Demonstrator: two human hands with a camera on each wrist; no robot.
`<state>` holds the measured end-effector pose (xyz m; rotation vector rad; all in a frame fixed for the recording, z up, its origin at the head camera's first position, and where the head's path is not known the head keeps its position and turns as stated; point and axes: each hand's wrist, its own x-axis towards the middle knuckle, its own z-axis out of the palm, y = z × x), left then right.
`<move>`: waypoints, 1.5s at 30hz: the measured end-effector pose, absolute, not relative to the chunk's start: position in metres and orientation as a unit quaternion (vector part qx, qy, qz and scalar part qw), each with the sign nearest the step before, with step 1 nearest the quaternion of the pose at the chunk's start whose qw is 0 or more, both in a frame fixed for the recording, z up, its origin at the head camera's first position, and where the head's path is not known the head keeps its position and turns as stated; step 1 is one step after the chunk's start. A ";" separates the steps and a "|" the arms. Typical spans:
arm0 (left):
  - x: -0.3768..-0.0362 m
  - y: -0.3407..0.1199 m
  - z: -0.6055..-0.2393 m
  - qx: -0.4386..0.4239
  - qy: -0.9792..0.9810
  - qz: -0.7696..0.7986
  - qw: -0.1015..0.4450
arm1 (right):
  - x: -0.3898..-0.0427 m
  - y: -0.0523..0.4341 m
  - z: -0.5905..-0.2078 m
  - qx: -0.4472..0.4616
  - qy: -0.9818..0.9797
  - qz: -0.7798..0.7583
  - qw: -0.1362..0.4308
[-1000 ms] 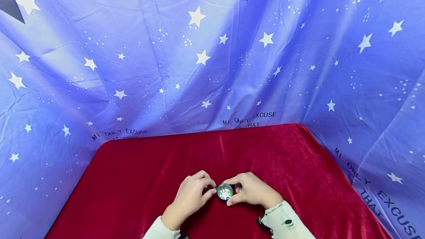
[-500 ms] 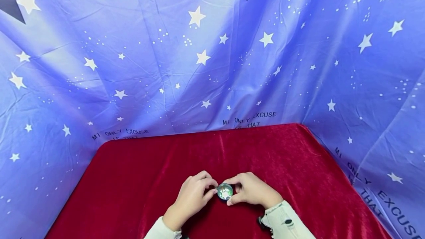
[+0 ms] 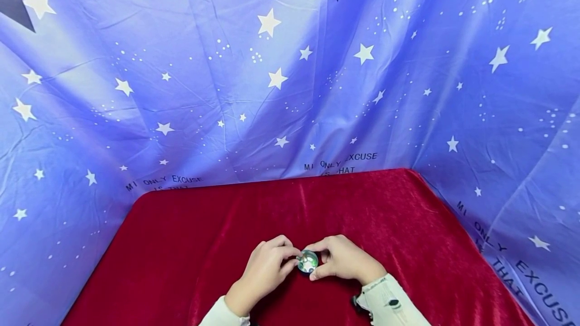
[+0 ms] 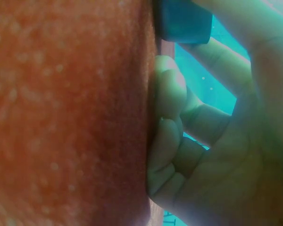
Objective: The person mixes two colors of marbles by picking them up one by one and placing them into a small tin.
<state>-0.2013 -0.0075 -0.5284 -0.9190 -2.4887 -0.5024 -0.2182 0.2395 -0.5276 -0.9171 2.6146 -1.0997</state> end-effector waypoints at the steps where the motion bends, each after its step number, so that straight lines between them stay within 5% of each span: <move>1: -0.201 -0.007 -0.528 -0.332 -0.900 -0.181 0.218 | -0.218 0.239 -0.528 -0.307 0.874 -0.368 0.080; 45: -0.200 -0.009 -0.526 -0.320 -0.908 -0.176 0.203 | -0.218 0.240 -0.529 -0.313 0.873 -0.366 0.074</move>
